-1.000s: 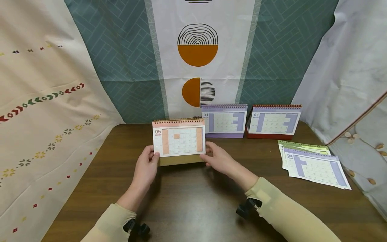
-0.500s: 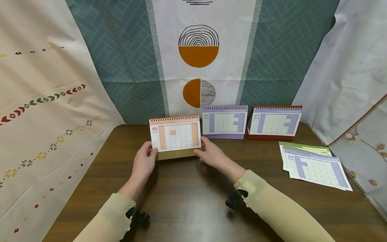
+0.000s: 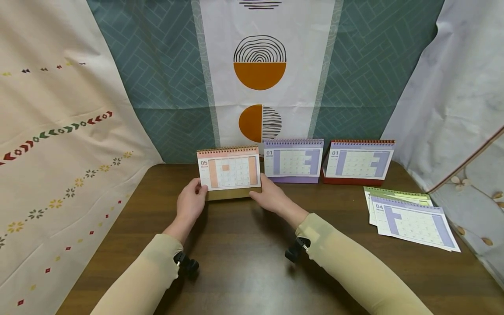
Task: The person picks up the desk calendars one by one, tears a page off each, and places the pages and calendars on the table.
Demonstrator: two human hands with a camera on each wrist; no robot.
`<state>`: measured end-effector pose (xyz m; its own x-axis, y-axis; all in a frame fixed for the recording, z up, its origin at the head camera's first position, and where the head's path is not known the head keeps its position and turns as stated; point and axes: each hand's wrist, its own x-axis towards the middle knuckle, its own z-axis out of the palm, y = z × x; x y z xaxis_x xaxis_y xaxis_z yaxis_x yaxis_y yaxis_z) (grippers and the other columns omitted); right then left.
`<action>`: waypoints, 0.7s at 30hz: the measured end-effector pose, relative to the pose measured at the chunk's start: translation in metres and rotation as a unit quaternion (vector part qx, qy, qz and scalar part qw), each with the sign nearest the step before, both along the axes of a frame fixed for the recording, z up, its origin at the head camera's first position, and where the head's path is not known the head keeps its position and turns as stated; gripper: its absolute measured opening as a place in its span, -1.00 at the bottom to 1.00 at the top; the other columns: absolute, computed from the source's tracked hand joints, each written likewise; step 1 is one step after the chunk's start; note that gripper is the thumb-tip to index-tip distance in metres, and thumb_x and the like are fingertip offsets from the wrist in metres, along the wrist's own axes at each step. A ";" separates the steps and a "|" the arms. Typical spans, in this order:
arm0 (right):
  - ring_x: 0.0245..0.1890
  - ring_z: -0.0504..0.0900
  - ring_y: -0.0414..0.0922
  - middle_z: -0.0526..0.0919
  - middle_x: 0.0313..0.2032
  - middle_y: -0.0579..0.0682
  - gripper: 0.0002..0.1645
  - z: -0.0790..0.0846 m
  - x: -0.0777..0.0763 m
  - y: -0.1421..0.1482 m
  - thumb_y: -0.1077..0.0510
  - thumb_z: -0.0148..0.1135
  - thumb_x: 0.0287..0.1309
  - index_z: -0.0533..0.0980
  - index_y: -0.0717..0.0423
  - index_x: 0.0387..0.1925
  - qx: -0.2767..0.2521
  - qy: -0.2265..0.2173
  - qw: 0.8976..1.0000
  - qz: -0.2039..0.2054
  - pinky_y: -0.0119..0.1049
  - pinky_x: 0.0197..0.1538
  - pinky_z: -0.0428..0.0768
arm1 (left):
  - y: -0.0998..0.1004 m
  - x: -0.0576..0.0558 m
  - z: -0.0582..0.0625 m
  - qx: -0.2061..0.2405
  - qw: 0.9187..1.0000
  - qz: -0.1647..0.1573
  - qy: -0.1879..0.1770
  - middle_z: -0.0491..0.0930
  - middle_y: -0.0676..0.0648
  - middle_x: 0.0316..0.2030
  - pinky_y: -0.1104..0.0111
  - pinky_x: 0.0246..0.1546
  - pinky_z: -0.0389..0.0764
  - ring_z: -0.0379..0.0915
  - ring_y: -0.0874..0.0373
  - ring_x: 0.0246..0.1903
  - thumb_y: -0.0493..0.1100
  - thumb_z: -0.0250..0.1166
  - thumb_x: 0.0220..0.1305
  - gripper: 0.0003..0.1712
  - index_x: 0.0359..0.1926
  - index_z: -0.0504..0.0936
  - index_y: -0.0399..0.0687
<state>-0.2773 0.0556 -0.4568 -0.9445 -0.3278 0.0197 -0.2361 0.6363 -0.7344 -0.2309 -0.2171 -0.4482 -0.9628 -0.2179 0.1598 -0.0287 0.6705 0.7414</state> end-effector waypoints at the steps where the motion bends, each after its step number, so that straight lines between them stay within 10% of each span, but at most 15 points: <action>1: 0.46 0.50 0.20 0.48 0.50 0.31 -0.12 -0.008 -0.008 -0.001 -0.03 0.29 0.49 0.22 0.32 0.60 0.014 0.009 1.000 -0.001 0.12 0.44 0.48 | 0.000 -0.003 0.000 -0.007 1.000 0.000 0.000 0.66 -0.23 -0.14 0.03 -0.08 0.42 0.50 -0.19 -0.13 -0.14 0.20 0.69 -0.67 0.30 0.64 -0.16; 11: 0.49 0.47 0.20 0.32 0.61 0.32 0.00 0.005 -0.016 -0.007 -0.08 0.22 0.55 0.05 0.35 0.70 0.059 -0.034 0.998 -0.017 0.13 0.44 0.49 | 0.000 -0.028 0.003 -0.054 0.998 0.009 -0.020 0.71 -0.25 -0.01 -0.07 -0.01 0.52 0.55 -0.22 -0.07 -0.12 0.21 0.68 -0.63 0.34 0.64 -0.14; 21: 0.58 0.35 0.14 0.21 0.68 0.20 0.16 -0.045 -0.068 -0.007 -0.19 0.30 0.47 -0.05 0.22 0.77 0.054 -0.042 0.997 -0.027 0.08 0.55 0.37 | 0.006 -0.040 0.001 -0.081 0.996 0.032 -0.036 0.75 -0.22 0.02 -0.09 -0.07 0.57 0.64 -0.21 -0.08 -0.08 0.17 0.70 -0.61 0.37 0.62 -0.10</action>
